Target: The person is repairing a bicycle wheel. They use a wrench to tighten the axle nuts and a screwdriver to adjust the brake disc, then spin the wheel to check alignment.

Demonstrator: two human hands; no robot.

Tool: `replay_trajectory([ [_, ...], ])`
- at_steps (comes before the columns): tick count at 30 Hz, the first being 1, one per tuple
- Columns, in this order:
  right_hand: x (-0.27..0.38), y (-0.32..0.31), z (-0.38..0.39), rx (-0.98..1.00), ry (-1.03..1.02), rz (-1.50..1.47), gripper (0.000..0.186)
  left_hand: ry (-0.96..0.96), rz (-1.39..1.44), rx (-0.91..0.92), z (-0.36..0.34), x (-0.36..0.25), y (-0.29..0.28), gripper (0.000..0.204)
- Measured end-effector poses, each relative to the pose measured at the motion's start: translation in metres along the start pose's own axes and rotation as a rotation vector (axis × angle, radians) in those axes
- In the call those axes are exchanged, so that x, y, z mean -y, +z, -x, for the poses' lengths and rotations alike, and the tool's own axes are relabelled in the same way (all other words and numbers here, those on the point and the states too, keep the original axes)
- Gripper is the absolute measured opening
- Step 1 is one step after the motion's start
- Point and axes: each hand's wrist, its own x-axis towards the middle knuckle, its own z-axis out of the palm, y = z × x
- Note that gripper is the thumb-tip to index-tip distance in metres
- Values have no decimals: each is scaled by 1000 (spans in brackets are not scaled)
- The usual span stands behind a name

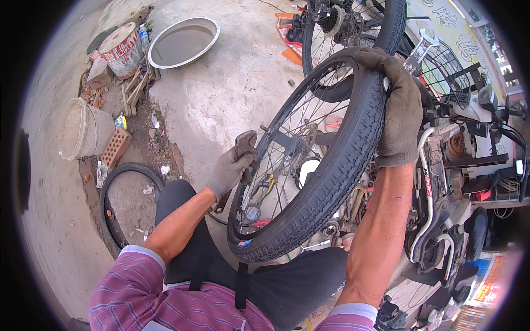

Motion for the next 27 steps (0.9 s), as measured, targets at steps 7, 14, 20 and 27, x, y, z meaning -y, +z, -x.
replay_trajectory([
  [7,-14,1,-4,-42,-16,-19,27,-18,4,-96,-25,12,6,24],
  [14,-22,-6,-13,42,-184,349,41,76,-64,-13,-38,16,-9,31],
  [20,-24,-7,-15,63,-202,342,42,7,18,-32,-33,13,-25,34],
  [27,-22,0,-13,29,-159,186,43,446,-149,-110,-36,22,-13,37],
])
